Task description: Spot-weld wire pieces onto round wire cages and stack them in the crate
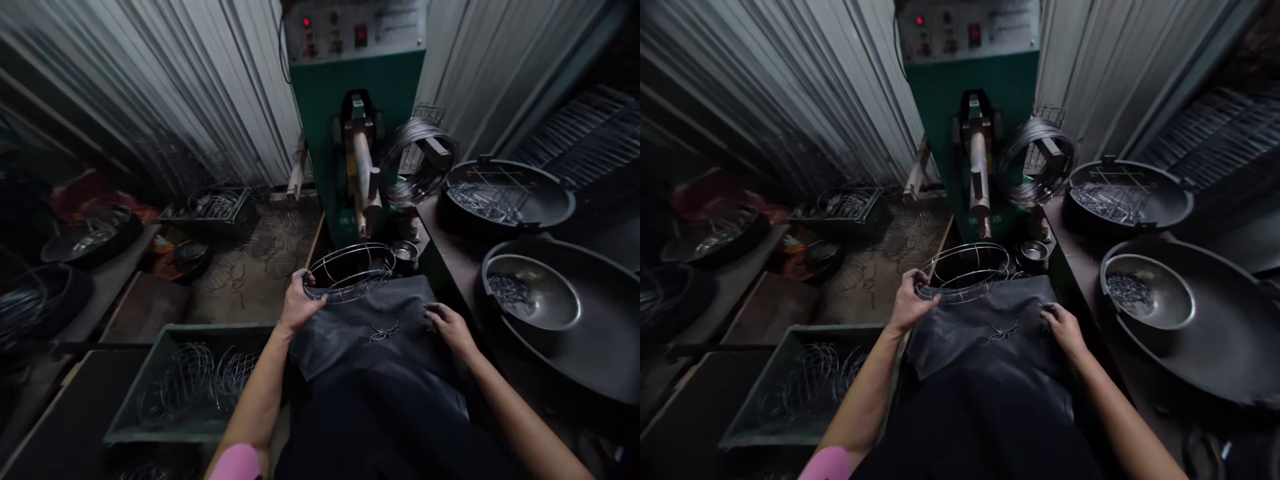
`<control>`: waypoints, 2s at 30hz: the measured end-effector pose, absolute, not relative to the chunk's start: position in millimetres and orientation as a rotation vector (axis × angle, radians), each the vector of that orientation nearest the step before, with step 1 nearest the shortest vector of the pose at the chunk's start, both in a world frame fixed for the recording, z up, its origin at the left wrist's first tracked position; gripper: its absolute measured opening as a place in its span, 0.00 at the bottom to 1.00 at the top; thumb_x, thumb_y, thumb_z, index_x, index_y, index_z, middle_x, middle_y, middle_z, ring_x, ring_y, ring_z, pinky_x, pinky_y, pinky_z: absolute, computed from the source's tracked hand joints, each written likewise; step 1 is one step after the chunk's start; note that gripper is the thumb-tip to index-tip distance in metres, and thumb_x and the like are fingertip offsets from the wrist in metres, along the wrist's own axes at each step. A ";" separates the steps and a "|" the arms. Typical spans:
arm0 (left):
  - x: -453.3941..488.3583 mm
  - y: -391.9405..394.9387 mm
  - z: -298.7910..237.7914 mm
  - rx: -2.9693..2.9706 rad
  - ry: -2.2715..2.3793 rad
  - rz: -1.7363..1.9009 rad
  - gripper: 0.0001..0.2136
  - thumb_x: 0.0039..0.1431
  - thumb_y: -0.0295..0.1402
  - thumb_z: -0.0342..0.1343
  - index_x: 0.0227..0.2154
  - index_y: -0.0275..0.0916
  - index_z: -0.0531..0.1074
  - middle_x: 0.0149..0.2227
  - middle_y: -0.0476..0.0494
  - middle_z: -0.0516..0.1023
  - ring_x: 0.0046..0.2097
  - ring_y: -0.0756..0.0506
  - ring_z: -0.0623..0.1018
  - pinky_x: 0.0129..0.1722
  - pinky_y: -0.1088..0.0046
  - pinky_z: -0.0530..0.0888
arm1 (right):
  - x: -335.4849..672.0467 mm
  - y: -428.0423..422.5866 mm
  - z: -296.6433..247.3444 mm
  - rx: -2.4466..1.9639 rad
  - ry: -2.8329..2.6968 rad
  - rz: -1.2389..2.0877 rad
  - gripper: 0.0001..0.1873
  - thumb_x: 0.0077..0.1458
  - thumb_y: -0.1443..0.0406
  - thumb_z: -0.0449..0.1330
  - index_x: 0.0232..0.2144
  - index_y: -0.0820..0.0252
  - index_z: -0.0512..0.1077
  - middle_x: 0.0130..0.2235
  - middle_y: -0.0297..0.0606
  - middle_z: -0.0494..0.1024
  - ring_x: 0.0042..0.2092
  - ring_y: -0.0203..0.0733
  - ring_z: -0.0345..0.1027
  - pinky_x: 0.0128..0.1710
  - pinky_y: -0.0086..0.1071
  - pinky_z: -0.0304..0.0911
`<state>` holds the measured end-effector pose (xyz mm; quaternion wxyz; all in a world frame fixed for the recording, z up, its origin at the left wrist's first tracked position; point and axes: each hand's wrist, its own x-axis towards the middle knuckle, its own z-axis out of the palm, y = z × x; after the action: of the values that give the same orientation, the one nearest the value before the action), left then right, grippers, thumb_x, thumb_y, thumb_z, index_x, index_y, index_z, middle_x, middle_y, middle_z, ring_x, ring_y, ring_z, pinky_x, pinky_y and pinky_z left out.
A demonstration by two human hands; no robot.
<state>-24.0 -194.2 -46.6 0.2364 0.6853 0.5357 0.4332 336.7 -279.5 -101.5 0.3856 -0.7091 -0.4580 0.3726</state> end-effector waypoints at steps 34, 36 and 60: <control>2.0 -125.0 -104.1 1.255 1.290 1.328 0.27 0.33 0.30 0.65 0.39 0.38 0.61 0.30 0.52 0.66 0.31 0.52 0.69 0.31 0.76 0.68 | 344.4 -281.1 -111.8 -1.906 -1.089 1.115 0.20 0.44 0.51 0.54 0.34 0.59 0.68 0.20 0.31 0.68 0.23 0.38 0.63 0.23 0.29 0.58; 7.3 -136.4 -100.3 1.080 1.261 1.345 0.27 0.32 0.30 0.64 0.39 0.38 0.62 0.29 0.52 0.65 0.30 0.52 0.68 0.29 0.77 0.67 | 339.6 -281.0 -109.3 -1.900 -1.245 1.114 0.18 0.44 0.52 0.54 0.32 0.59 0.70 0.25 0.35 0.74 0.29 0.42 0.68 0.29 0.31 0.63; 19.6 -153.9 -119.1 0.707 0.945 1.312 0.27 0.32 0.30 0.63 0.40 0.40 0.60 0.29 0.55 0.60 0.24 0.57 0.61 0.20 0.82 0.59 | 299.6 -293.5 -128.3 -1.955 -1.895 1.237 0.12 0.49 0.63 0.51 0.33 0.60 0.72 0.39 0.46 0.78 0.45 0.51 0.70 0.44 0.37 0.61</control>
<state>19.6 -153.9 -119.1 0.6355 0.3093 0.4136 0.5740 299.6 -293.5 -128.3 0.0755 -0.6519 -0.6317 0.4125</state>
